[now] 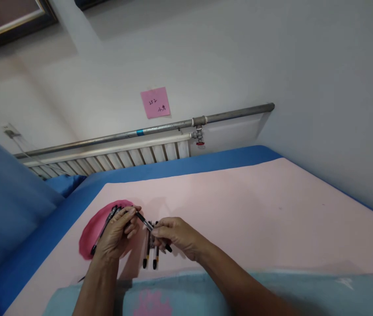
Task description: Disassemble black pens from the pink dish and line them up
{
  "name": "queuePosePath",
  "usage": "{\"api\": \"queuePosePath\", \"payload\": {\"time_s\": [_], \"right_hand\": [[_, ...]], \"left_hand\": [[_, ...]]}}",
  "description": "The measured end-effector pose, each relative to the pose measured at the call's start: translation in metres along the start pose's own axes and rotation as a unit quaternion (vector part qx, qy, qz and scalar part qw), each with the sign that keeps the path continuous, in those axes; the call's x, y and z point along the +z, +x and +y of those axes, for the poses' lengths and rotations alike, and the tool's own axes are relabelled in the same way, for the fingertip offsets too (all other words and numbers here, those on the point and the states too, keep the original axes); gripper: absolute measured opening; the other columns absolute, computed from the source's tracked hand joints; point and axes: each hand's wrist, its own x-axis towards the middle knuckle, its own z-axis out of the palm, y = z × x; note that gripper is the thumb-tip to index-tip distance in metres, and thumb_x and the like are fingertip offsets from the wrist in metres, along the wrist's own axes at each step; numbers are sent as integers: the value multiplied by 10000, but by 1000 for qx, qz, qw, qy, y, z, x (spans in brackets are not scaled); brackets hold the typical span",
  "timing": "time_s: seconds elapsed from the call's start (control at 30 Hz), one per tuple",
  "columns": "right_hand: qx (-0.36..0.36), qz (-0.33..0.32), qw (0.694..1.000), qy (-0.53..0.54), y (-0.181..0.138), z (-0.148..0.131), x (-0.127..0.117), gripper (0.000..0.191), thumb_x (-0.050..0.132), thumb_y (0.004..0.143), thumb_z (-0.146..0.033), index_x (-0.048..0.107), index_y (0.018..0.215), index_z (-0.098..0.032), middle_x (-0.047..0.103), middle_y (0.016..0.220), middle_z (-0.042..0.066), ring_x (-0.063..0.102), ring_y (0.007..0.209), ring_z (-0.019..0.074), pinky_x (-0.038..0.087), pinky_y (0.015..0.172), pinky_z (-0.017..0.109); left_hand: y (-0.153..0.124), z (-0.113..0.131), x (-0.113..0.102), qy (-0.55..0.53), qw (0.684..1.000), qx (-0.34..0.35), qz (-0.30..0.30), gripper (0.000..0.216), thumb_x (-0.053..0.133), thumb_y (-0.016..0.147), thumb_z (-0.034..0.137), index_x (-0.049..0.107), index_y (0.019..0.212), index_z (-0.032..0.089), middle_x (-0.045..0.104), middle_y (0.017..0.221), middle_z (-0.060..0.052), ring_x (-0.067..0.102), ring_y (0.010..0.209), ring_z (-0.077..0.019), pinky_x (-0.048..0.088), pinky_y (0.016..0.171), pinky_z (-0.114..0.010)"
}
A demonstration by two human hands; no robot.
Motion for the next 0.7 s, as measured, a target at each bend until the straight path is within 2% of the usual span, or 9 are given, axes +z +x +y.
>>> {"api": "queuePosePath", "payload": {"time_s": [0.17, 0.3, 0.37, 0.5, 0.53, 0.57, 0.6, 0.7], "right_hand": [[-51, 104, 984, -135, 3, -1, -1, 86, 588, 653, -219, 535, 661, -152, 505, 544, -46, 436, 507, 74, 322, 486, 200], [-99, 156, 943, -278, 3, -2, 3, 52, 552, 697, -211, 534, 669, -171, 493, 564, -44, 431, 533, 85, 321, 513, 208], [-146, 182, 892, -387, 1, -3, 6, 49, 540, 711, -200, 533, 668, -178, 521, 592, -27, 454, 580, 105, 329, 567, 229], [-268, 197, 739, -586, -3, -2, 8, 91, 494, 760, -172, 526, 675, -166, 567, 687, 34, 467, 687, 150, 298, 688, 300], [-281, 197, 721, -602, -4, -1, 7, 98, 486, 770, -173, 524, 680, -163, 569, 696, 41, 466, 692, 155, 292, 693, 306], [-283, 200, 719, -602, -4, 1, 6, 98, 487, 776, -182, 524, 687, -163, 571, 699, 42, 467, 691, 155, 291, 692, 306], [-276, 207, 730, -590, -4, 2, 5, 94, 498, 776, -197, 523, 691, -166, 573, 694, 35, 469, 684, 151, 293, 689, 300], [-232, 229, 784, -528, -3, 3, 0, 91, 536, 763, -240, 528, 692, -183, 576, 679, 5, 475, 666, 135, 312, 679, 275]], "left_hand": [[4, -6, 3, -6, 998, 32, 45, 265, 732, 574, 280, 602, 724, 104, 432, 473, 73, 261, 339, 12, 188, 324, -137], [3, -9, 9, -21, 995, 53, 77, 264, 741, 553, 271, 554, 660, 118, 403, 451, 90, 263, 336, 7, 182, 316, -134], [3, -8, 11, -27, 993, 62, 94, 272, 743, 546, 260, 519, 630, 129, 391, 443, 96, 253, 333, 5, 183, 311, -136], [5, -2, 2, -50, 983, 89, 154, 312, 740, 547, 245, 445, 586, 149, 372, 430, 102, 254, 326, 1, 181, 305, -140], [7, 0, -2, -60, 979, 95, 170, 322, 738, 550, 241, 430, 577, 152, 376, 432, 100, 257, 324, 1, 181, 303, -141], [8, 2, -7, -72, 976, 99, 180, 325, 735, 556, 236, 421, 574, 152, 380, 435, 97, 258, 323, 1, 181, 300, -142], [9, 4, -11, -84, 975, 97, 182, 320, 729, 566, 228, 419, 575, 152, 388, 440, 93, 260, 323, 1, 182, 297, -143], [11, 8, -19, -113, 980, 75, 145, 286, 704, 608, 205, 423, 598, 151, 403, 468, 84, 283, 333, -1, 207, 300, -140]]}}
